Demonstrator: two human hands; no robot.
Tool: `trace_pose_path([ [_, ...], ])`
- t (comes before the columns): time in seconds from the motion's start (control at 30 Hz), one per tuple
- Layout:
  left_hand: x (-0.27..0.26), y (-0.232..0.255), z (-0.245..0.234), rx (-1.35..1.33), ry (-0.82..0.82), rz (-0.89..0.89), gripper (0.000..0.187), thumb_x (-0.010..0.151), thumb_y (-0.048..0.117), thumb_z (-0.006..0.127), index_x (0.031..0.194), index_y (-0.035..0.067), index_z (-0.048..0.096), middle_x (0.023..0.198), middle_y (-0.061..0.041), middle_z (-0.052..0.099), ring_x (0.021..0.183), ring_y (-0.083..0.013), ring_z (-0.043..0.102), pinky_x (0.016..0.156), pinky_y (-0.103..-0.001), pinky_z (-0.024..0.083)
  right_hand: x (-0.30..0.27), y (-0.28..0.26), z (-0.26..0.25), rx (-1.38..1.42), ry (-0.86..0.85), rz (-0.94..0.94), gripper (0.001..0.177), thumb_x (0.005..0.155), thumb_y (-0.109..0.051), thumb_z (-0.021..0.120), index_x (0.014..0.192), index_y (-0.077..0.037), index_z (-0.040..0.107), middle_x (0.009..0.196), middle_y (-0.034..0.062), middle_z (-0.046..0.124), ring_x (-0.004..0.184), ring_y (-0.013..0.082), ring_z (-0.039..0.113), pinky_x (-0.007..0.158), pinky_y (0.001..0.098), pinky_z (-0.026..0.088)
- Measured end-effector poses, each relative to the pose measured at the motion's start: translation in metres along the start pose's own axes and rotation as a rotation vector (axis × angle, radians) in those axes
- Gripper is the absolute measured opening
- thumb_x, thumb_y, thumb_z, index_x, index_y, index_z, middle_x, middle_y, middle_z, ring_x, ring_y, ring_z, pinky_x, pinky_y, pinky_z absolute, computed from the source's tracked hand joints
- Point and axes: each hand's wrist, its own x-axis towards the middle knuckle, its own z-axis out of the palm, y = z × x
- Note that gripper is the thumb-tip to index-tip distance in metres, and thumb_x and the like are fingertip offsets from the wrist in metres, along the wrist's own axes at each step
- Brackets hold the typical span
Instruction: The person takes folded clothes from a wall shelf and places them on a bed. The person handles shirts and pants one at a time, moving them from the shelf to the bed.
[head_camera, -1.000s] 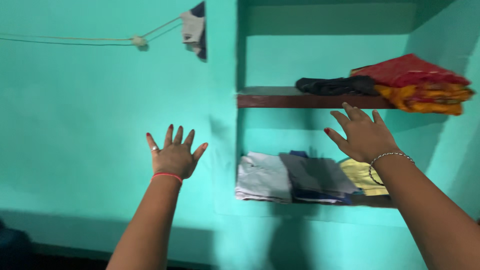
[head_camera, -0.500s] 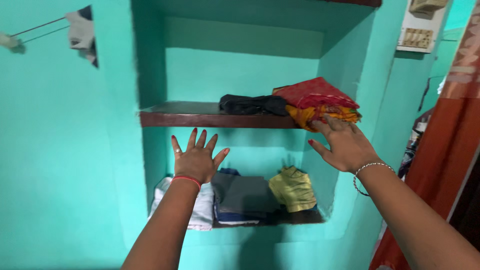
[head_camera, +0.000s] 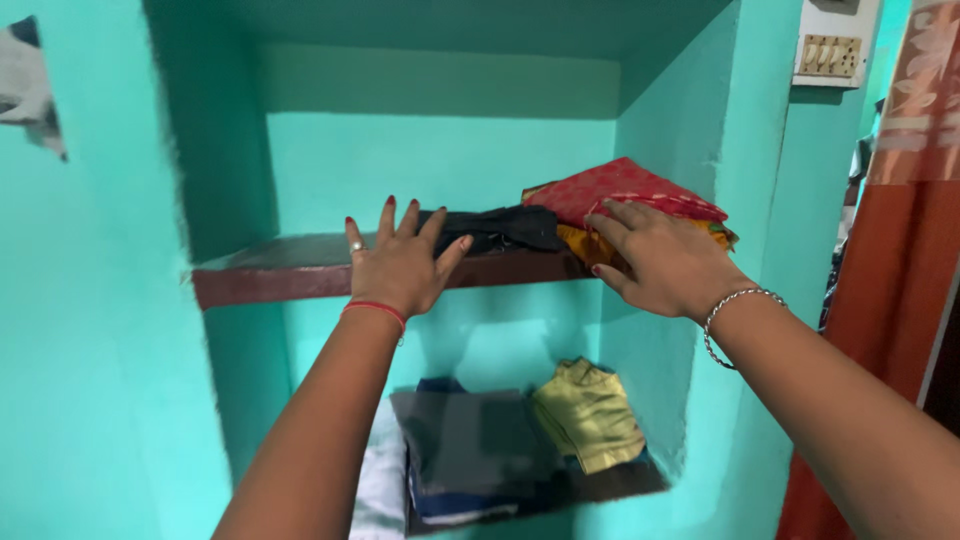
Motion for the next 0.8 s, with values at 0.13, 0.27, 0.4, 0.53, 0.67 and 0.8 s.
trace_pose_path([
  [0.13, 0.041, -0.014, 0.012, -0.032, 0.099, -0.009, 0.073, 0.096, 0.070, 0.026, 0.154, 0.027, 0.036, 0.158, -0.008, 0.036, 0.150, -0.0319, 0.019, 0.116, -0.067, 0.013, 0.029, -0.006, -0.002, 0.035, 0.009, 0.052, 0.070, 0.090, -0.041, 0.063, 0.151, -0.016, 0.041, 0.154, 0.0144, 0.044, 0.133, 0.0355, 0.051, 0.100, 0.0482, 0.050],
  [0.27, 0.069, -0.021, 0.024, -0.017, -0.005, -0.126, 0.066, 0.104, 0.065, 0.027, 0.145, 0.020, 0.053, 0.138, -0.012, 0.063, 0.140, -0.0317, 0.049, 0.124, -0.064, 0.021, 0.057, -0.016, 0.000, 0.035, -0.129, 0.248, 0.068, 0.094, -0.039, 0.060, 0.156, -0.021, 0.039, 0.137, 0.0157, 0.062, 0.119, 0.0373, 0.065, 0.098, 0.0489, 0.056],
  [0.4, 0.096, -0.030, 0.050, -0.213, -0.062, -0.225, 0.066, 0.102, 0.065, 0.033, 0.140, 0.016, 0.056, 0.130, -0.018, 0.066, 0.128, -0.0373, 0.060, 0.114, -0.057, 0.040, 0.085, -0.014, 0.035, 0.210, 0.015, 0.217, 0.068, 0.090, -0.035, 0.064, 0.151, -0.012, 0.044, 0.127, 0.0224, 0.066, 0.114, 0.0421, 0.065, 0.099, 0.0502, 0.053],
  [0.53, 0.126, -0.043, 0.087, -0.418, -0.166, -0.369, 0.074, 0.098, 0.068, 0.036, 0.143, 0.013, 0.053, 0.135, -0.021, 0.062, 0.130, -0.0411, 0.057, 0.109, -0.055, 0.046, 0.119, 0.003, 0.093, 0.397, 0.132, 0.211, 0.075, 0.087, -0.035, 0.067, 0.148, 0.000, 0.042, 0.124, 0.0304, 0.064, 0.117, 0.0443, 0.063, 0.101, 0.0482, 0.051],
  [0.67, 0.151, -0.063, 0.121, -0.414, -0.125, -0.349, 0.084, 0.100, 0.070, 0.035, 0.141, 0.000, 0.054, 0.135, -0.029, 0.062, 0.131, -0.0445, 0.056, 0.112, -0.053, 0.043, 0.156, 0.021, 0.151, 0.474, 0.279, 0.196, 0.084, 0.091, -0.042, 0.068, 0.143, 0.016, 0.036, 0.131, 0.0401, 0.054, 0.124, 0.0505, 0.054, 0.103, 0.0491, 0.044],
  [0.8, 0.172, -0.080, 0.130, -0.557, -0.138, -0.405, 0.084, 0.095, 0.066, 0.047, 0.137, -0.005, 0.056, 0.134, -0.028, 0.061, 0.129, -0.0414, 0.058, 0.109, -0.049, 0.044, 0.182, 0.014, 0.183, 0.617, 0.066, 0.339, 0.082, 0.097, -0.053, 0.054, 0.141, 0.015, 0.041, 0.130, 0.0379, 0.058, 0.127, 0.0478, 0.056, 0.107, 0.0478, 0.045],
])
